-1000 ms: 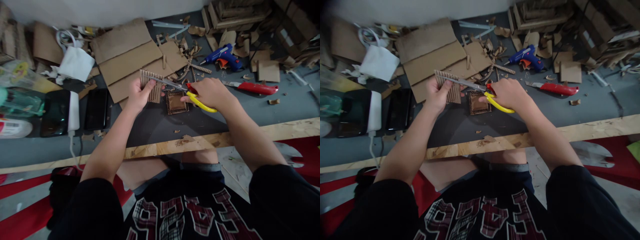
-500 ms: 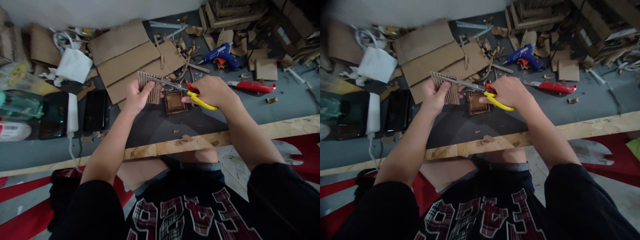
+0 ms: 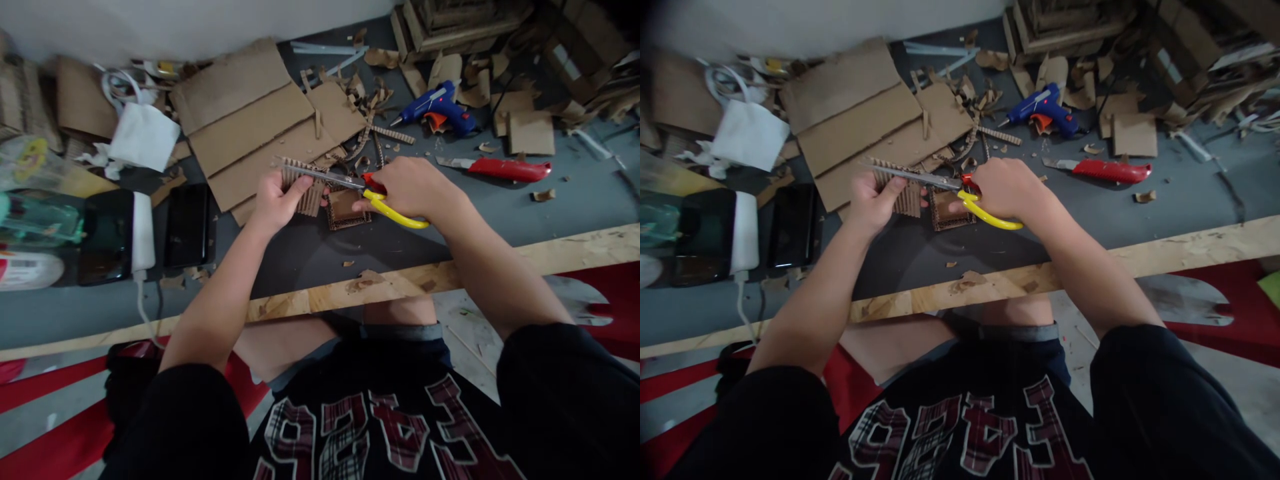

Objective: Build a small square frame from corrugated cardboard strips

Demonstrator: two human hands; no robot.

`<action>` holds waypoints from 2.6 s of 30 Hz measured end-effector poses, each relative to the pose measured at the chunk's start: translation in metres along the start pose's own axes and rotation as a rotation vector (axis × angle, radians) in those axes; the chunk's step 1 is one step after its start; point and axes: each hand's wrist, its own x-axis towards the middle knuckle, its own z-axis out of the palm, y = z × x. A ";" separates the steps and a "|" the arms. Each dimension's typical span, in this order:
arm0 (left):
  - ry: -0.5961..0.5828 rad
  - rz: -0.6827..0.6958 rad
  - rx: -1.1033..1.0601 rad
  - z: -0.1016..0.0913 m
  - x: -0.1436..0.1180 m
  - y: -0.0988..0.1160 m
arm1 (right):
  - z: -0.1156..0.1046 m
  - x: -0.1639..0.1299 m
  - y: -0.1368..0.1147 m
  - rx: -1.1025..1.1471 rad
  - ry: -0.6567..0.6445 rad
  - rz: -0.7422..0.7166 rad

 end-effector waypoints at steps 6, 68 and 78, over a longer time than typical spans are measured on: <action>0.028 -0.033 -0.081 0.001 -0.001 0.004 | -0.002 -0.001 -0.002 -0.002 -0.027 0.036; 0.156 0.186 0.916 -0.008 0.023 -0.013 | 0.041 0.031 0.018 0.238 0.526 0.277; 0.313 0.382 0.505 -0.008 0.014 -0.015 | 0.031 0.017 0.013 0.589 0.643 0.132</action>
